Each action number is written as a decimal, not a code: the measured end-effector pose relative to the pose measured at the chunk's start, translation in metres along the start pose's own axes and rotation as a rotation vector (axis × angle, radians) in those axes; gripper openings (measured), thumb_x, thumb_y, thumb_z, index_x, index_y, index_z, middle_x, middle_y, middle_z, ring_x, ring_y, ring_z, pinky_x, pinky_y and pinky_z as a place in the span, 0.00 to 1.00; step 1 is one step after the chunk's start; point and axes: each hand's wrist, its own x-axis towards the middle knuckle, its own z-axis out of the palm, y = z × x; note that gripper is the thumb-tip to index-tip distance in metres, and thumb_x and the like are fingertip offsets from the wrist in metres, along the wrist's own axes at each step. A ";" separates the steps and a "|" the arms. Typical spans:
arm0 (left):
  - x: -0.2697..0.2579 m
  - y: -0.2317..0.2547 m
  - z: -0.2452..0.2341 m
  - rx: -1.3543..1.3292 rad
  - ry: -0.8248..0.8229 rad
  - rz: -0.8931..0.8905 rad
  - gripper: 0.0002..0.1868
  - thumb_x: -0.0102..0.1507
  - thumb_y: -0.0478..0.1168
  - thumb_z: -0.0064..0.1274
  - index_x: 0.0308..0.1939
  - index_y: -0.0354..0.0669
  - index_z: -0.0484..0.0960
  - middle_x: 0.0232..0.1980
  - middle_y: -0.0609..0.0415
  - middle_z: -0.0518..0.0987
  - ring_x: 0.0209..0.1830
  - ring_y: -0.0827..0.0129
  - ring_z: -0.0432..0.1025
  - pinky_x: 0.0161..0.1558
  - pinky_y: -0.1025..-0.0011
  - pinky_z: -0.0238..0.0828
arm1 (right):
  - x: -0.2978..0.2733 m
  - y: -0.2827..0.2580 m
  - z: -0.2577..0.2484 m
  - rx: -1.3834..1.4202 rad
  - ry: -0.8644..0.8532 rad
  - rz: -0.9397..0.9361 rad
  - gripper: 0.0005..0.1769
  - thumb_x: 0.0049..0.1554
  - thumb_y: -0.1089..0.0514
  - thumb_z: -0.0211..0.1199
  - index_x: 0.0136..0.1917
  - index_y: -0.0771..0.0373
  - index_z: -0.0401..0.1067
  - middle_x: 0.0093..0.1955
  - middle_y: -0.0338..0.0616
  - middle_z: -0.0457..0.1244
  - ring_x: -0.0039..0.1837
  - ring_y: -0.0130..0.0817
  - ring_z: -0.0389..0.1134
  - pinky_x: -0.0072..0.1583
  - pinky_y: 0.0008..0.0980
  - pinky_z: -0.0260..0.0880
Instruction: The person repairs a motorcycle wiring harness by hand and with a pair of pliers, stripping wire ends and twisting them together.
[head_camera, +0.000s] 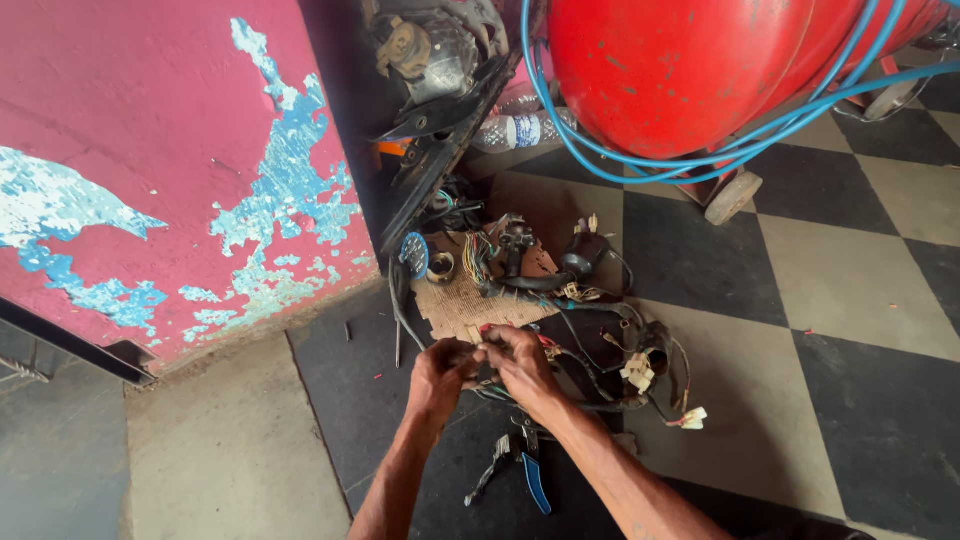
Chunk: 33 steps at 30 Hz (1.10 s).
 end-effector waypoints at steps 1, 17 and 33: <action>0.001 -0.002 0.000 0.013 0.024 0.008 0.16 0.60 0.41 0.64 0.48 0.34 0.84 0.42 0.48 0.85 0.40 0.67 0.79 0.42 0.68 0.80 | 0.001 0.002 -0.002 0.002 -0.020 -0.010 0.08 0.62 0.62 0.59 0.52 0.65 0.76 0.46 0.45 0.72 0.45 0.27 0.72 0.41 0.26 0.73; -0.021 -0.003 0.008 0.491 0.272 0.497 0.16 0.62 0.45 0.59 0.35 0.33 0.81 0.32 0.41 0.83 0.32 0.51 0.79 0.37 0.59 0.74 | -0.015 0.005 -0.003 0.003 -0.068 0.006 0.11 0.61 0.53 0.60 0.46 0.62 0.75 0.36 0.34 0.64 0.37 0.25 0.65 0.38 0.30 0.71; 0.003 -0.025 0.003 0.312 0.111 0.378 0.12 0.65 0.43 0.51 0.44 0.38 0.83 0.38 0.46 0.85 0.41 0.61 0.81 0.45 0.65 0.75 | -0.020 -0.010 -0.010 -0.036 -0.053 0.010 0.08 0.58 0.55 0.65 0.47 0.61 0.75 0.41 0.34 0.69 0.41 0.22 0.68 0.39 0.24 0.70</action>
